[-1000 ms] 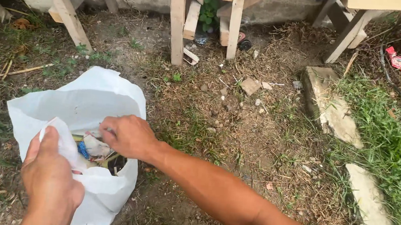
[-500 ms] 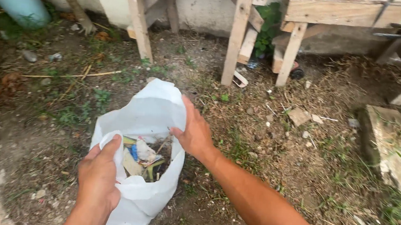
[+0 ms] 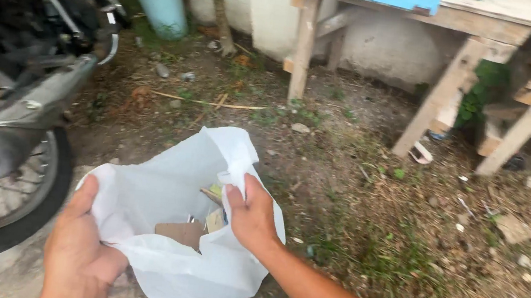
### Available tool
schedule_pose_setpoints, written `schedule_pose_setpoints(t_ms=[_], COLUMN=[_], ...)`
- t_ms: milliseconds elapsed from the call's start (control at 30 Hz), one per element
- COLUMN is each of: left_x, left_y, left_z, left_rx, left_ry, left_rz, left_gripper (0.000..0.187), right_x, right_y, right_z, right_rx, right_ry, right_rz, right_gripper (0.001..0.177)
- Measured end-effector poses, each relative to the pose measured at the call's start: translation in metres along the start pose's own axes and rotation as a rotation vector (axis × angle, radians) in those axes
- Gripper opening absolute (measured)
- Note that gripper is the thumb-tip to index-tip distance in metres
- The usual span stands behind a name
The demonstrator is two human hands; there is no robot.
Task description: Picking up trash, dried leaves, and debris from the ground around a motorcycle and placing them into a white plastic bag.
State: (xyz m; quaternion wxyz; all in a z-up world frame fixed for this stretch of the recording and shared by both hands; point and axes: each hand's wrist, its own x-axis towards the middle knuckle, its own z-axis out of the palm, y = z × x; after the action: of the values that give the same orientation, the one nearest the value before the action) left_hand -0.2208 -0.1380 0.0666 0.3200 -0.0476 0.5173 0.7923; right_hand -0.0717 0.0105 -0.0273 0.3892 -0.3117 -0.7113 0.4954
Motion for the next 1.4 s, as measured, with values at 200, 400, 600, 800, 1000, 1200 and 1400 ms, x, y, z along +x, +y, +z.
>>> schedule_pose_setpoints(t_ms=[200,400,600,800,1000,1200,1400], left_x=[0.020,0.061,0.081,0.062,0.086,0.100,0.108], left_y=[0.065,0.056,0.041,0.042,0.039,0.054,0.038], left_z=[-0.073,-0.146,-0.165,-0.104,-0.068,-0.031,-0.042], left_rx=[0.007,-0.002,-0.013,-0.085,-0.072,-0.058,-0.023], left_ry=[0.100,0.132,0.316,0.313,0.371,0.532,0.823], left_rz=[0.042,0.251,0.217,0.106,0.245,0.380,0.478], left_gripper=[0.040,0.045,0.041,0.037,0.035,0.032,0.030], right_x=[0.004,0.006,0.020,0.046,0.113,0.155,0.170], right_y=[-0.062,-0.087,-0.052,-0.019,0.007,0.004,-0.052], right_z=[0.094,0.168,0.221,0.185,0.212,0.267,0.249], right_rx=[0.159,0.178,-0.113,-0.168,-0.020,0.275,0.379], right_ry=[-0.053,-0.184,-0.450,-0.492,-0.575,-0.479,-0.879], right_rz=[0.039,-0.121,0.055,0.178,0.162,-0.079,0.005], right_gripper=[0.021,0.042,0.026,0.021,0.021,0.032,0.032])
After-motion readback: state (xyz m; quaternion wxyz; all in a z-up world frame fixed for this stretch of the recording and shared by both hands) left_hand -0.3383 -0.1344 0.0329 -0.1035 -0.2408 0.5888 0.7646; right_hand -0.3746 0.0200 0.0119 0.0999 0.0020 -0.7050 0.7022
